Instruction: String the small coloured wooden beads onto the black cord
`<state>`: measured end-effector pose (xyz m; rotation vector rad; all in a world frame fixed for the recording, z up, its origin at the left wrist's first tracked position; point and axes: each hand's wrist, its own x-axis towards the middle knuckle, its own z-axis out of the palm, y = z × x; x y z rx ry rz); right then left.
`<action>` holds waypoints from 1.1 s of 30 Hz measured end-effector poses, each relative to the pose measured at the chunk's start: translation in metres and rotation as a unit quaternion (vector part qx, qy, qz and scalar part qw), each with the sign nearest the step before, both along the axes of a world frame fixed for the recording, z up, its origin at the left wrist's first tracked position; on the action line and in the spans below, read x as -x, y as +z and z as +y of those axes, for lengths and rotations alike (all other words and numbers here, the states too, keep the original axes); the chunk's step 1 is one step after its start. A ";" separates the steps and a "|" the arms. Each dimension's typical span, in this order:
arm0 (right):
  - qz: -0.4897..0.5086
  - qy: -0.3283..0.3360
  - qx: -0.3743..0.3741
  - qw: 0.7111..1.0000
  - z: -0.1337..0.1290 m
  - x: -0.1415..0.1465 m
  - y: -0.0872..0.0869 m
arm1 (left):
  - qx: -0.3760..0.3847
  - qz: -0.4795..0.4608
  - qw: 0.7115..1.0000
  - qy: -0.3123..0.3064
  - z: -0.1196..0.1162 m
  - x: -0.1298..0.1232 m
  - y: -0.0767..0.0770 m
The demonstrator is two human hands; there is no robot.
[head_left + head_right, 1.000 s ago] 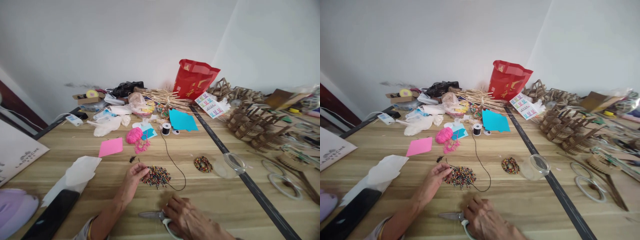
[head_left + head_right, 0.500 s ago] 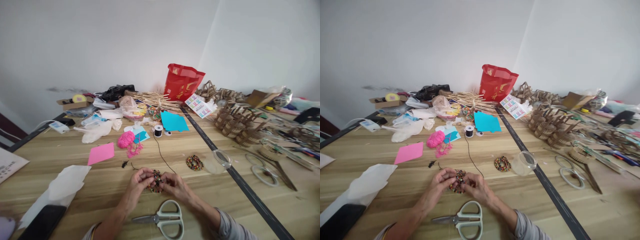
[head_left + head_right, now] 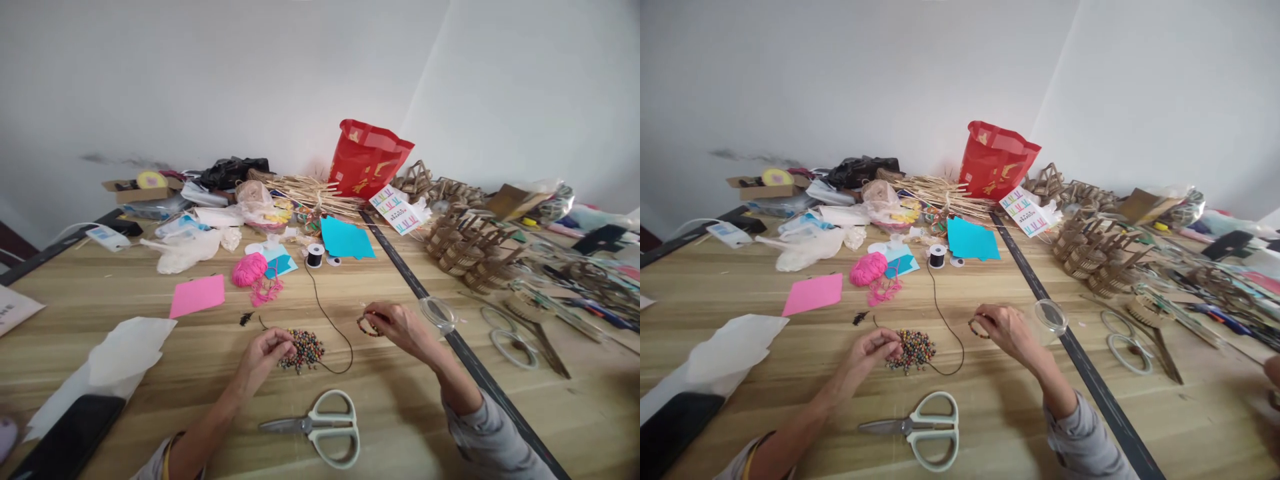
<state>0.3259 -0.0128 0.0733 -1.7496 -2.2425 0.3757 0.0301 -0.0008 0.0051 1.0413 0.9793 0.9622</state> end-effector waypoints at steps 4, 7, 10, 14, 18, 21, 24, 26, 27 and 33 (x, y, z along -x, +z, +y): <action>-0.136 -0.020 0.014 0.990 0.012 -0.012 -0.006 | -0.043 0.045 0.997 0.043 0.005 0.014 -0.007; -0.219 -0.064 -0.023 0.973 0.020 -0.004 -0.016 | -0.079 0.098 0.990 0.058 0.008 0.021 -0.006; -0.144 0.032 -0.036 0.988 0.022 0.026 -0.023 | -0.097 0.128 0.984 0.075 0.011 0.023 -0.001; -0.069 0.151 -0.004 0.986 0.018 0.083 -0.027 | -0.138 0.159 0.973 0.091 0.013 0.023 0.001; -0.055 0.171 -0.002 0.984 0.016 0.123 -0.034 | -0.162 0.175 0.966 0.096 0.013 0.025 -0.006; -0.066 0.171 0.006 0.983 0.017 0.134 -0.045 | -0.172 0.188 0.962 0.098 0.014 0.027 -0.013; -0.066 0.168 0.016 0.983 0.019 0.135 -0.053 | -0.187 0.198 0.957 0.094 0.014 0.028 -0.016; -0.046 0.172 0.024 0.984 0.020 0.133 -0.054 | -0.211 0.198 0.953 0.095 0.012 0.027 -0.015; -0.031 0.176 0.026 0.984 0.020 0.132 -0.052 | -0.231 0.199 0.948 0.090 0.011 0.026 -0.015; 0.102 0.193 0.031 0.975 0.017 0.124 -0.035 | -0.336 0.212 0.918 0.014 0.001 0.018 -0.015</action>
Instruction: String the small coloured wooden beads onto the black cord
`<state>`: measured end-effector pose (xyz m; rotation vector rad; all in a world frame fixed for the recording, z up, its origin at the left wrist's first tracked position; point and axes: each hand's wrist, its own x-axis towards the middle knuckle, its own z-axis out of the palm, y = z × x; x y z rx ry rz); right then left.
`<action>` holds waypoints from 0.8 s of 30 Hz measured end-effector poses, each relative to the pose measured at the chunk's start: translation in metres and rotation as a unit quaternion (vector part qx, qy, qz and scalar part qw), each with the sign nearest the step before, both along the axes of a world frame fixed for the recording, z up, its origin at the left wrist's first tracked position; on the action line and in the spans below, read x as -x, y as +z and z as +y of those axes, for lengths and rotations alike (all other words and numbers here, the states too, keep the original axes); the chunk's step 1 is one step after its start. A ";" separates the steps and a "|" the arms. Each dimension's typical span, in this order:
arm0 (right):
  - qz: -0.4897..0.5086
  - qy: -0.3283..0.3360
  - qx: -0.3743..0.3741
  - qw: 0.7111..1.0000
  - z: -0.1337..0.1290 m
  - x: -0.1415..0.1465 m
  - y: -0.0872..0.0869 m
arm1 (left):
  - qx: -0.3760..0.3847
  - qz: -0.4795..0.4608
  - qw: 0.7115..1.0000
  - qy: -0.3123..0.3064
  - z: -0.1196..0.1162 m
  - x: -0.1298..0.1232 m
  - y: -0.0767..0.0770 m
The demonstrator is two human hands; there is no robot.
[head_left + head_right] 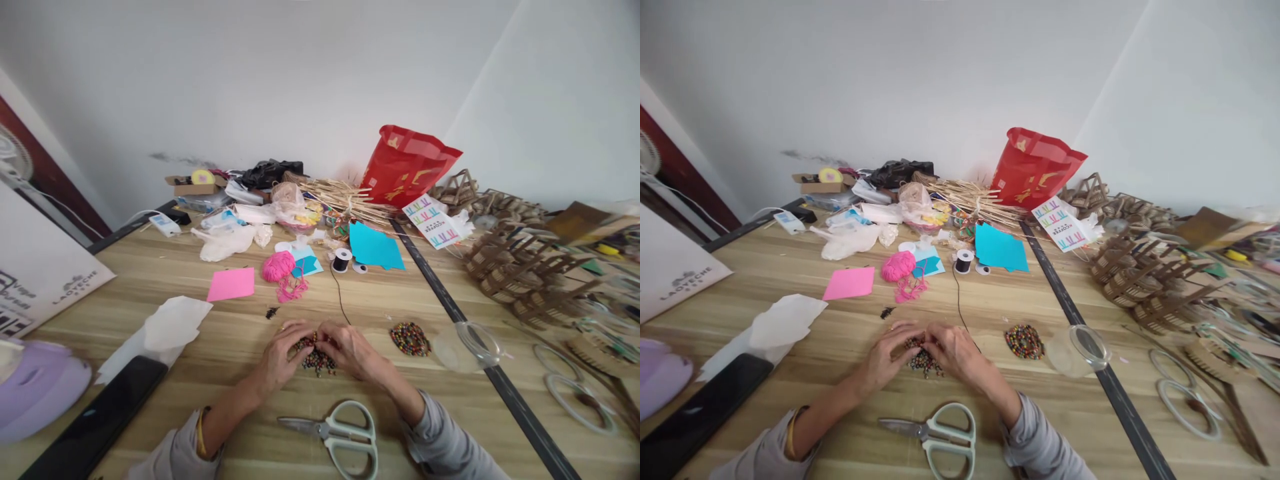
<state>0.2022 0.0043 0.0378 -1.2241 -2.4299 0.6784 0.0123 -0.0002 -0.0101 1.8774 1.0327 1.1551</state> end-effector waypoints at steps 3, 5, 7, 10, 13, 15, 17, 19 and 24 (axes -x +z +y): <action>0.051 -0.005 0.028 0.998 -0.002 -0.006 0.007 | -0.042 0.007 0.999 -0.013 -0.002 -0.001 0.000; 0.068 -0.005 0.042 0.997 -0.003 -0.012 0.010 | -0.058 0.019 0.998 -0.023 -0.002 -0.001 0.003; 0.067 -0.013 0.051 0.996 -0.003 -0.019 0.013 | -0.057 0.031 0.998 -0.024 -0.002 0.000 0.007; 0.055 -0.030 0.035 0.997 -0.002 -0.031 0.015 | -0.045 0.045 0.998 -0.015 -0.001 0.002 0.011; 0.036 -0.051 -0.006 0.998 0.001 -0.046 0.014 | -0.027 0.052 0.998 -0.002 0.002 0.005 0.013; 0.024 -0.063 -0.022 0.997 0.003 -0.057 0.012 | -0.006 0.059 0.998 0.007 0.003 0.008 0.014; 0.018 -0.072 -0.032 0.997 0.004 -0.066 0.011 | 0.020 0.068 0.997 0.014 0.005 0.010 0.015; 0.015 -0.083 -0.039 0.996 0.006 -0.073 0.010 | 0.043 0.073 0.996 0.015 0.007 0.013 0.015; 0.010 -0.108 -0.035 0.993 0.012 -0.085 0.005 | 0.048 0.095 0.994 0.034 0.016 0.023 0.008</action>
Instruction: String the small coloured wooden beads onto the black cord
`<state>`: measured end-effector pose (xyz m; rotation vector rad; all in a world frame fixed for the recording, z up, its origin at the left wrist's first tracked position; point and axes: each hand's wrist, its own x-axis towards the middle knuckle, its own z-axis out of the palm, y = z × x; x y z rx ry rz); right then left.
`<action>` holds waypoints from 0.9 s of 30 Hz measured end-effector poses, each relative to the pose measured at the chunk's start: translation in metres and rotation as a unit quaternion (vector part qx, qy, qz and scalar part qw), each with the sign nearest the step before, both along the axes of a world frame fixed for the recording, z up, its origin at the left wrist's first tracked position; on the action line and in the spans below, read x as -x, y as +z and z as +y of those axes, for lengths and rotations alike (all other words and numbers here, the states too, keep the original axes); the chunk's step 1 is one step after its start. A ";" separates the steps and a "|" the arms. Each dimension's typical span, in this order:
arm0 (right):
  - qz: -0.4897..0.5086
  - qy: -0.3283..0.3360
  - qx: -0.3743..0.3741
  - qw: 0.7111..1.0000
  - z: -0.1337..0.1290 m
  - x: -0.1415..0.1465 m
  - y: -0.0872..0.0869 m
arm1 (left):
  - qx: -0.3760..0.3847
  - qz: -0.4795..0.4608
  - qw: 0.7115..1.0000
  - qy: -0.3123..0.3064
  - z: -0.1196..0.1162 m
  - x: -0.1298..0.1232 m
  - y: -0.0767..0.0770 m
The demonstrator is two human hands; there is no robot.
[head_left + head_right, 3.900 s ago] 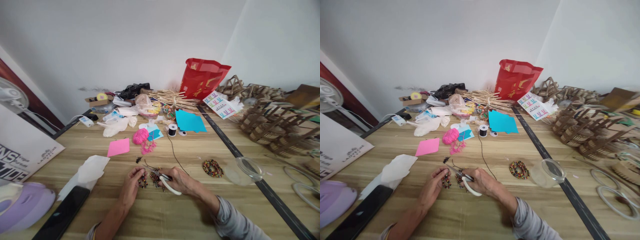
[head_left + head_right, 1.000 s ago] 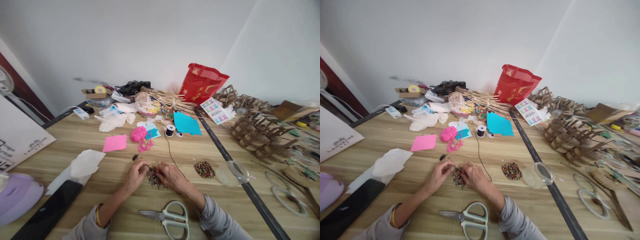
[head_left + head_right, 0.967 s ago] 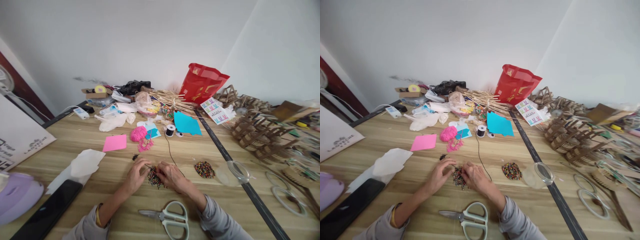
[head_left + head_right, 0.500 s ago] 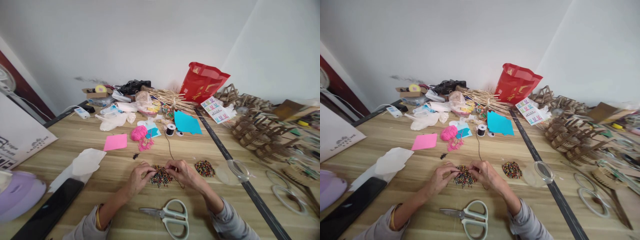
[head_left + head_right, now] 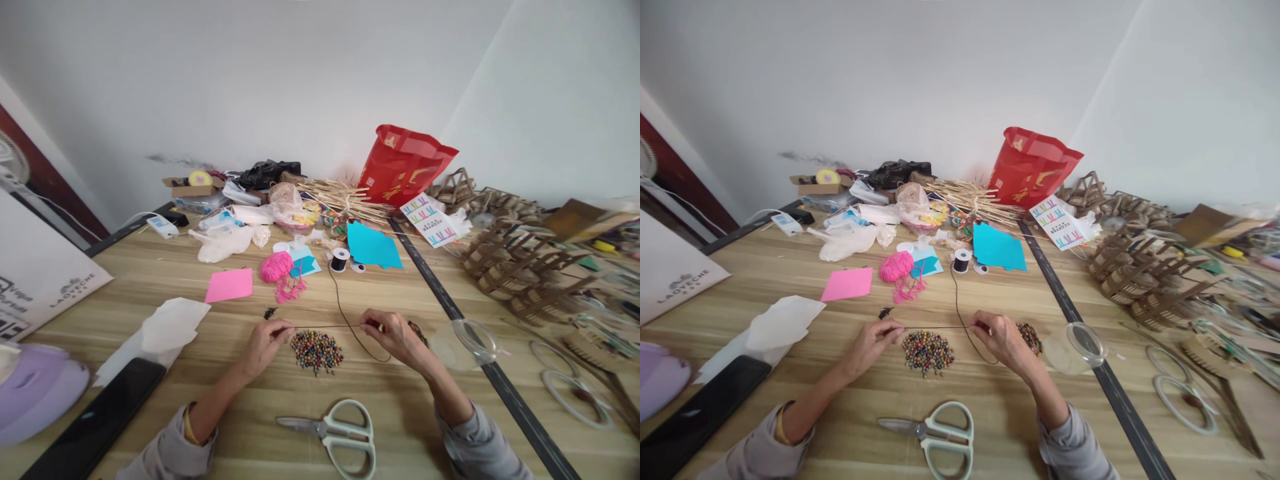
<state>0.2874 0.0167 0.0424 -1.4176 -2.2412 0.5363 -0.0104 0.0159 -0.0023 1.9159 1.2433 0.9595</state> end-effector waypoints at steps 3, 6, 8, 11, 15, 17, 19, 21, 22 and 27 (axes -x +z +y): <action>-0.001 -0.005 0.011 1.000 0.005 -0.005 -0.006 | -0.062 0.039 0.997 0.031 0.008 0.010 -0.007; 0.015 -0.003 0.040 0.999 0.011 -0.012 -0.011 | -0.166 0.072 0.982 0.055 0.014 0.019 -0.012; 0.030 0.002 0.068 0.997 0.013 -0.018 -0.012 | -0.215 0.093 0.970 0.070 0.017 0.024 -0.013; 0.057 0.013 0.110 0.992 0.016 -0.027 -0.011 | -0.256 0.118 0.954 0.101 0.020 0.030 -0.012; 0.062 0.028 0.145 0.987 0.020 -0.041 -0.010 | -0.260 0.099 0.956 0.090 0.016 0.030 -0.006; 0.041 0.030 0.150 0.987 0.021 -0.048 -0.012 | -0.245 0.071 0.966 0.047 0.010 0.024 -0.001; 0.013 0.018 0.122 0.992 0.021 -0.050 -0.012 | -0.225 0.053 0.973 -0.008 0.001 0.013 0.003; -0.007 -0.006 0.053 0.999 0.018 -0.043 -0.009 | -0.203 0.037 0.975 -0.086 -0.010 0.000 0.008; -0.005 -0.020 0.009 1.000 0.015 -0.036 -0.006 | -0.199 0.036 0.973 -0.113 -0.015 -0.006 0.009; 0.110 0.086 0.096 0.986 -0.012 0.027 0.007 | -0.203 0.060 0.966 -0.147 -0.033 -0.027 0.013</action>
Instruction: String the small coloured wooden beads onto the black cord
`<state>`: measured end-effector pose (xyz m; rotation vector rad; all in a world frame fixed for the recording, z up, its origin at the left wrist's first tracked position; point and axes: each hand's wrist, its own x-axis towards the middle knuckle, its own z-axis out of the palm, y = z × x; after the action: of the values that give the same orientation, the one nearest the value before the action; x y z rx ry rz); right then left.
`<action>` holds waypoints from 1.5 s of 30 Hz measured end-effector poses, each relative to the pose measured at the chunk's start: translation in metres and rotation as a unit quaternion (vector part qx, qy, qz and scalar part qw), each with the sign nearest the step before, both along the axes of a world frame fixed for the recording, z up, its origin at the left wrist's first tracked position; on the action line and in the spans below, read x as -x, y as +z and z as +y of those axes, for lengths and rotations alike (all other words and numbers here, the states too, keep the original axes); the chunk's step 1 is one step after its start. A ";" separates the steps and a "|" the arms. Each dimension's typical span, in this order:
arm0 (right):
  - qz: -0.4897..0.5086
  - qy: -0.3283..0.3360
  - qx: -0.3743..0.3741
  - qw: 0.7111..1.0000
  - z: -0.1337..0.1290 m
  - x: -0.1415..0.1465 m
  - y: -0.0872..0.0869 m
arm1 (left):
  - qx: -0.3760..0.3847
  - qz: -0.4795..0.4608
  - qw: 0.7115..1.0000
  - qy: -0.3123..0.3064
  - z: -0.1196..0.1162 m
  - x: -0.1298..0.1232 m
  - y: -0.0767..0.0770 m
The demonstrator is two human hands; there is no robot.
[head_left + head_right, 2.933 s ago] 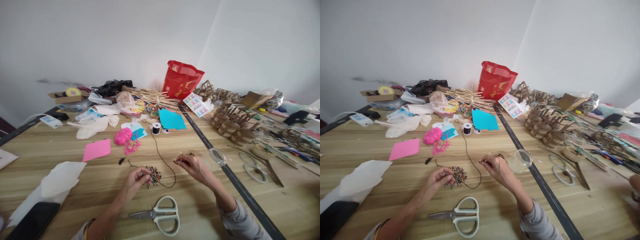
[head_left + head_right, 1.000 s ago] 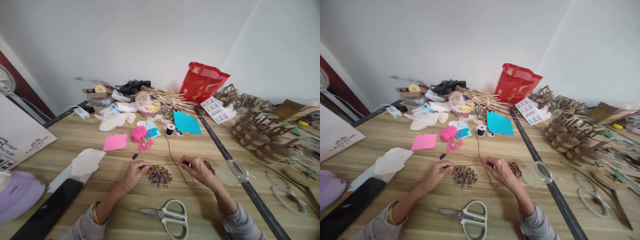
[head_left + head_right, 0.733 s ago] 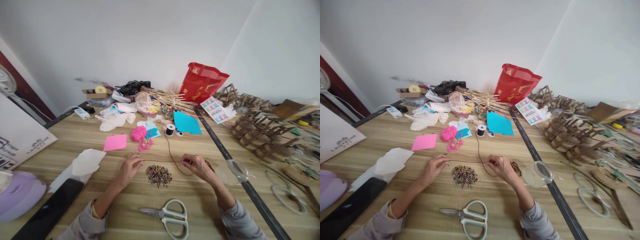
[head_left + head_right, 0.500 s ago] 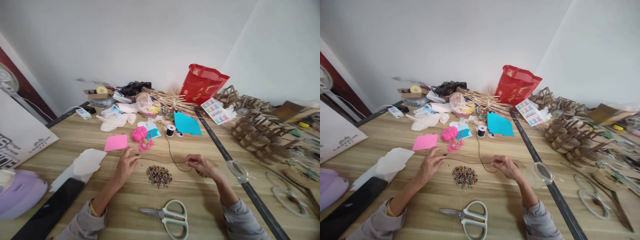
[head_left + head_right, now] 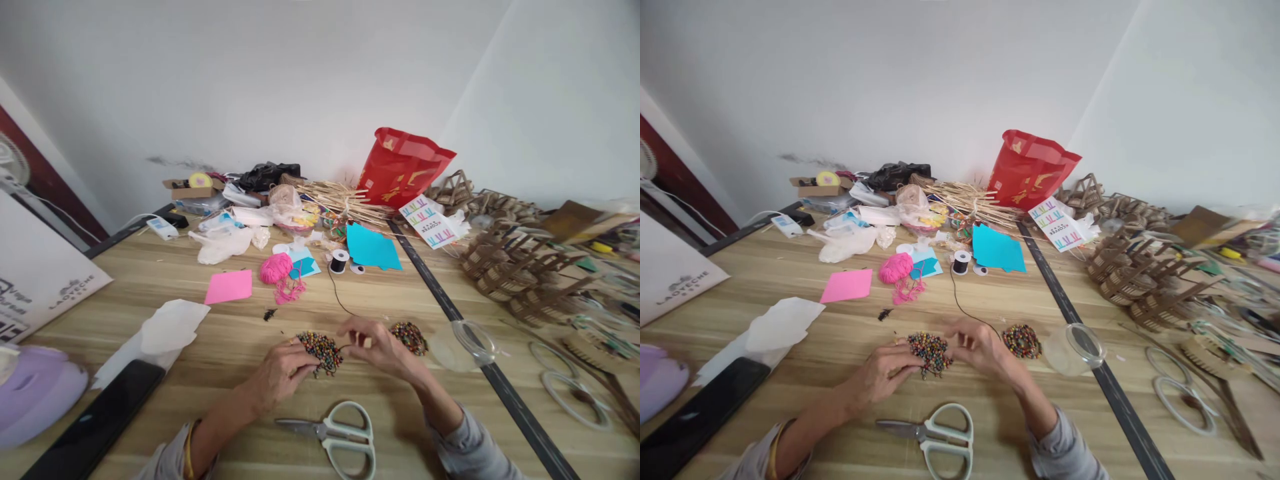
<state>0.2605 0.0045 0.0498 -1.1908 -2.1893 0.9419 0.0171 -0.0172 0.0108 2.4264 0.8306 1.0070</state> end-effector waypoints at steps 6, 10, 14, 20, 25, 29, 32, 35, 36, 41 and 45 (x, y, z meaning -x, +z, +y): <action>0.204 0.031 0.200 0.958 -0.020 0.048 -0.029 | -0.040 0.047 0.998 0.018 -0.006 -0.002 0.003; 0.202 -0.005 0.208 0.957 -0.019 0.046 -0.045 | -0.071 0.080 0.994 0.030 -0.005 0.001 0.006; 0.070 -0.002 0.090 0.993 -0.019 0.035 -0.029 | -0.058 0.130 0.988 0.065 0.003 0.015 0.005; 0.039 -0.024 0.049 0.998 -0.018 0.020 -0.014 | -0.100 0.254 0.947 0.169 0.014 0.046 -0.014; 0.074 -0.033 0.080 0.993 -0.018 0.019 -0.036 | -0.115 0.288 0.939 0.151 0.016 0.054 -0.031; 0.099 -0.039 0.089 0.990 -0.023 0.024 -0.051 | -0.088 0.313 0.929 0.175 0.018 0.057 -0.035; 0.111 -0.062 0.081 0.989 -0.027 0.025 -0.057 | -0.049 0.340 0.909 0.235 0.017 0.062 -0.031; 0.123 -0.084 0.089 0.985 -0.031 0.025 -0.061 | -0.036 0.344 0.891 0.295 0.008 0.070 -0.021; 0.127 -0.090 0.091 0.984 -0.031 0.025 -0.063 | -0.035 0.346 0.884 0.311 0.003 0.074 -0.019; 0.136 -0.092 0.093 0.982 -0.034 0.023 -0.070 | -0.062 0.330 0.838 0.429 -0.039 0.112 -0.017; 0.145 -0.103 0.103 0.979 -0.035 0.022 -0.076 | -0.044 0.310 0.759 0.570 -0.079 0.147 -0.019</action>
<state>0.2389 -0.0303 -0.0259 -1.2554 -1.7378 1.1902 -0.1303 -0.0957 -0.0085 2.1763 2.7298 0.4535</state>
